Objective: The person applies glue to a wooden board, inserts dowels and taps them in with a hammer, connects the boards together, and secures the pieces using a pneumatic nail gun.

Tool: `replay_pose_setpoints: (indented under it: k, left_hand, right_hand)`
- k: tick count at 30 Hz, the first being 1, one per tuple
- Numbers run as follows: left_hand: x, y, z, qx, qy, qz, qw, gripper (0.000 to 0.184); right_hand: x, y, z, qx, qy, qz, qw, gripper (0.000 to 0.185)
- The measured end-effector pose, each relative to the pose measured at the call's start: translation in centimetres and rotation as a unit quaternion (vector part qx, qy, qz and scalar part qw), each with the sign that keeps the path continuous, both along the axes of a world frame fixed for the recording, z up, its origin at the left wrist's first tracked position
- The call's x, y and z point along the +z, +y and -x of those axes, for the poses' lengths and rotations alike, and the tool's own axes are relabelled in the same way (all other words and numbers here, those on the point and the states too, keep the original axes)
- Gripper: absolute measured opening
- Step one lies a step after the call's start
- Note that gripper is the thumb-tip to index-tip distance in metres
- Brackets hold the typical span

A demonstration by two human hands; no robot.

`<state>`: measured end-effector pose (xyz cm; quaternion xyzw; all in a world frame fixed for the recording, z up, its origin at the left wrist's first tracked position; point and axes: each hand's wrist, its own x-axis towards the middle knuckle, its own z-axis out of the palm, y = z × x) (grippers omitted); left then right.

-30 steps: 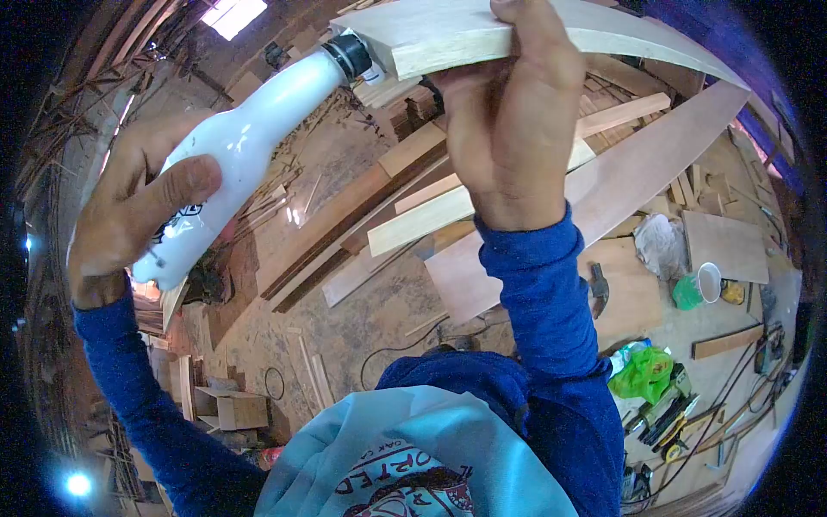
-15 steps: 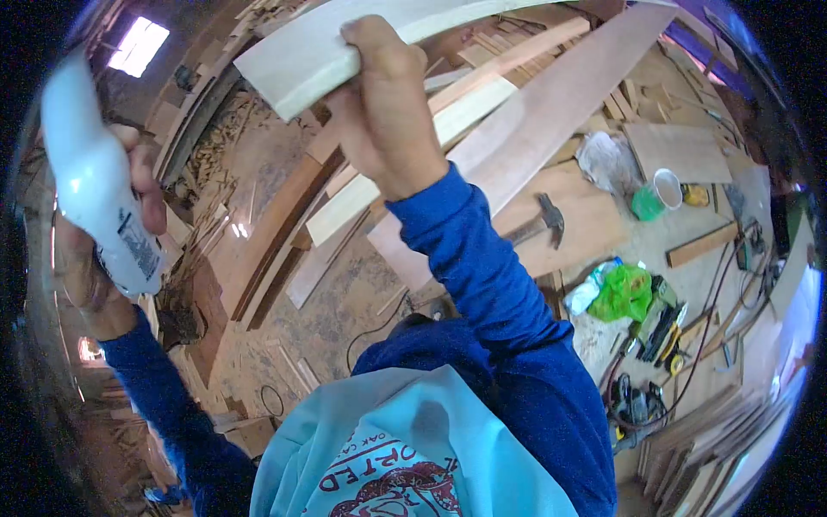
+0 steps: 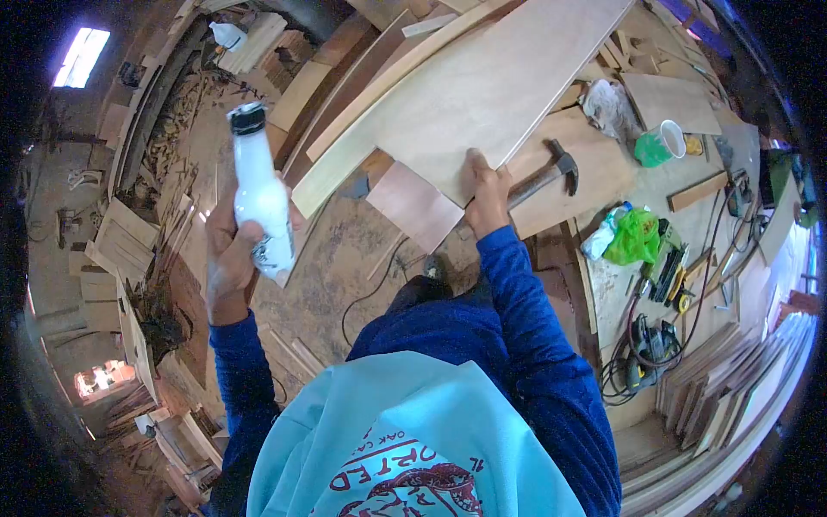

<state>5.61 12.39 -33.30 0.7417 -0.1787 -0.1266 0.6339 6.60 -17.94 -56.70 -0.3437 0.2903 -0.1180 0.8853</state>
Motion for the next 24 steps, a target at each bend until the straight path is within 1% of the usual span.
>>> replay_pose_setpoints:
  k: [1,2,3,5,6,7,8,9,11,12,13,14,15,16,17,18,19,20,21,22,24]
  left_hand:
    - [-0.5,-0.1,-0.1,-0.003,0.01,0.001,1.0,0.071]
    - [-0.9,0.0,-0.2,-0.009,0.014,0.002,1.0,0.071]
    - [-1.3,0.0,-0.4,-0.02,0.01,0.0,1.0,0.07]
    - [-1.7,-0.4,-0.7,-0.035,0.008,-0.001,0.999,0.069]
    - [-1.8,-0.6,-0.7,-0.036,0.022,0.004,0.999,0.068]
    - [-1.9,-0.7,-0.9,-0.037,0.036,0.01,0.999,0.068]
    - [-1.8,-0.5,-1.3,-0.066,0.049,0.0,0.997,0.067]
    - [-2.0,-0.6,-1.5,-0.079,0.049,0.003,0.996,0.067]
    - [-2.6,-1.7,-1.9,-0.077,0.051,0.01,0.996,0.064]
    - [-2.2,-2.8,-2.3,-0.101,0.049,0.019,0.993,0.063]
    - [-3.5,-3.1,-2.8,-0.098,0.042,0.024,0.994,0.06]
    - [-3.7,-4.0,-3.2,-0.121,0.045,0.03,0.991,0.06]
    - [-3.9,-5.0,-3.5,-0.143,0.049,0.036,0.988,0.059]
    - [-4.1,-5.8,-3.5,-0.145,0.06,0.018,0.988,0.058]
    - [-4.8,-6.7,-4.0,-0.166,0.064,0.021,0.984,0.058]
    - [-5.7,-7.6,-4.5,-0.169,0.051,-0.002,0.984,0.057]
    - [-6.1,-8.5,-4.9,-0.168,0.034,-0.024,0.985,0.057]
    - [-5.0,-10.8,-4.2,-0.174,0.04,-0.023,0.984,0.054]
    - [-5.7,-12.4,-4.4,-0.188,0.059,-0.008,0.98,0.053]
    - [-6.7,-14.3,-4.4,-0.202,0.057,-0.002,0.978,0.053]
    - [-8.2,-18.8,-4.1,-0.244,0.064,0.005,0.968,0.054]
  right_hand:
    - [-0.9,0.1,0.4,-0.016,0.014,-0.02,1.0,0.022]
    - [-2.2,0.0,0.5,-0.027,0.063,-0.014,0.998,0.021]
    - [-3.7,0.2,0.6,-0.035,0.063,-0.013,0.997,0.021]
    - [-6.1,0.6,1.1,-0.07,0.066,0.141,0.985,0.021]
    - [-6.4,0.8,1.3,-0.073,0.067,0.14,0.985,0.021]
    - [-6.7,1.0,1.6,-0.054,0.078,0.114,0.989,0.023]
    - [-7.0,0.9,1.8,-0.039,0.089,0.09,0.991,0.025]
    - [-7.8,0.9,2.1,-0.052,0.091,0.092,0.99,0.025]
    - [-9.3,0.6,2.4,0.042,0.135,0.153,0.978,0.023]
    - [-9.1,0.8,2.5,0.041,0.155,0.27,0.949,0.025]
    - [-8.9,1.2,2.3,0.039,0.182,0.379,0.906,0.027]
    - [-12.1,1.4,2.0,0.061,0.184,0.507,0.84,0.03]
    - [-15.5,1.1,1.9,0.09,0.189,0.621,0.755,0.033]
    - [-13.2,0.2,2.8,0.071,0.208,0.619,0.754,0.033]
    - [-8.1,-0.2,4.4,0.161,0.213,0.631,0.728,0.033]
    - [-3.9,-0.7,5.7,0.252,0.211,0.636,0.698,0.033]
    - [-2.2,-1.3,6.7,0.242,0.218,0.635,0.701,0.033]
    - [-0.9,-2.3,7.4,0.243,0.145,0.533,0.797,0.04]
    - [0.5,-3.4,8.0,0.237,0.063,0.421,0.873,0.049]
    - [2.3,-4.2,9.1,0.225,0.061,0.423,0.875,0.049]
    - [5.5,-5.4,11.4,0.208,-0.144,0.445,0.859,0.074]
